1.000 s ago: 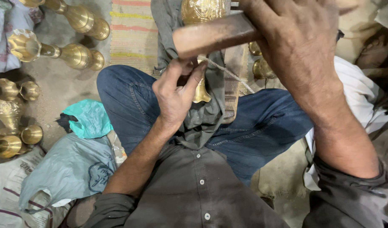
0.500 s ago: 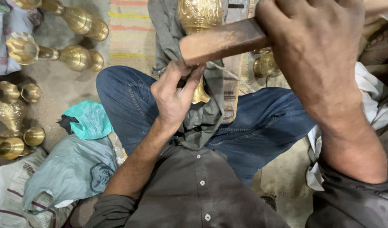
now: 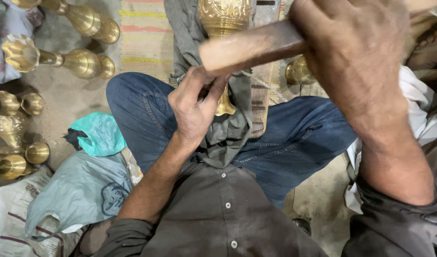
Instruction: The person sits cross-legged on the floor holding a brass vase upright against a wooden support. They hold a punch against the vase's stem and strike it with a wooden mallet, repositioning the punch around the stem to shape the brass, occasionally adjusting the vase and rope tied around it.
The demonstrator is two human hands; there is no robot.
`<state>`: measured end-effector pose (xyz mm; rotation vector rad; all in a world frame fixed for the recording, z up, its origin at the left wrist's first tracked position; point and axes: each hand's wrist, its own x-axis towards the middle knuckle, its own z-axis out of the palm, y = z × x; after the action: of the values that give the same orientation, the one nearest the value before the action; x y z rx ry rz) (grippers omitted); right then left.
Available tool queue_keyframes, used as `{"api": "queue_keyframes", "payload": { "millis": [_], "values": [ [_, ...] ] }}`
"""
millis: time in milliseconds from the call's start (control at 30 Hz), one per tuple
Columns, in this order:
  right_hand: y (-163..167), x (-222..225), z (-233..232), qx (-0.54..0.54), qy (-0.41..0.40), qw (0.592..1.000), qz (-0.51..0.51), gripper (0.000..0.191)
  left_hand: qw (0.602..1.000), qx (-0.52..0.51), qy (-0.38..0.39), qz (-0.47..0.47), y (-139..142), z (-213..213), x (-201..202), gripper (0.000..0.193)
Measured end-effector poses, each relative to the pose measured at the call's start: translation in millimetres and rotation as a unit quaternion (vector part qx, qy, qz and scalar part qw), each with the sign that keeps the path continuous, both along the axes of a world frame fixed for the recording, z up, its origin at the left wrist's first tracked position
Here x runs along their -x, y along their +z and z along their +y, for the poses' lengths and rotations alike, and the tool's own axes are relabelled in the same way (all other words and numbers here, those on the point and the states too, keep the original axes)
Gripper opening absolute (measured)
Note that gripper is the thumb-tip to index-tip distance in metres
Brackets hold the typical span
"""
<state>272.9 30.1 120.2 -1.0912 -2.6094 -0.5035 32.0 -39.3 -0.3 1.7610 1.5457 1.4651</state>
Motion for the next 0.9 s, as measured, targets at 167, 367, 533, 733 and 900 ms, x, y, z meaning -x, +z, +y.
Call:
{"api": "queue_keyframes", "payload": {
  "millis": [167, 367, 533, 733, 900],
  "values": [
    [2.7, 6.2, -0.5, -0.009, -0.004, 1.0, -0.005, 0.021, 0.999, -0.015, -0.03, -0.02, -0.3, 0.9, 1.6, 0.033],
    [8.0, 10.7, -1.1, 0.007, -0.012, 1.0, -0.004, 0.026, 1.0, -0.022, -0.021, -0.006, -0.1, 0.6, 1.0, 0.034],
    [9.0, 11.5, -0.8, 0.005, -0.01, 1.0, -0.008, 0.026, 0.999, -0.016, -0.029, -0.018, -1.2, 1.2, 1.5, 0.038],
    [3.1, 8.3, -2.4, 0.013, -0.031, 0.999, -0.038, 0.025, 0.999, 0.001, -0.027, -0.028, 0.5, -0.3, 1.0, 0.037],
    [-7.3, 4.8, -0.5, 0.081, -0.007, 0.993, 0.085, 0.028, 0.999, -0.004, -0.034, -0.039, 0.4, 1.4, 2.2, 0.038]
  ]
}}
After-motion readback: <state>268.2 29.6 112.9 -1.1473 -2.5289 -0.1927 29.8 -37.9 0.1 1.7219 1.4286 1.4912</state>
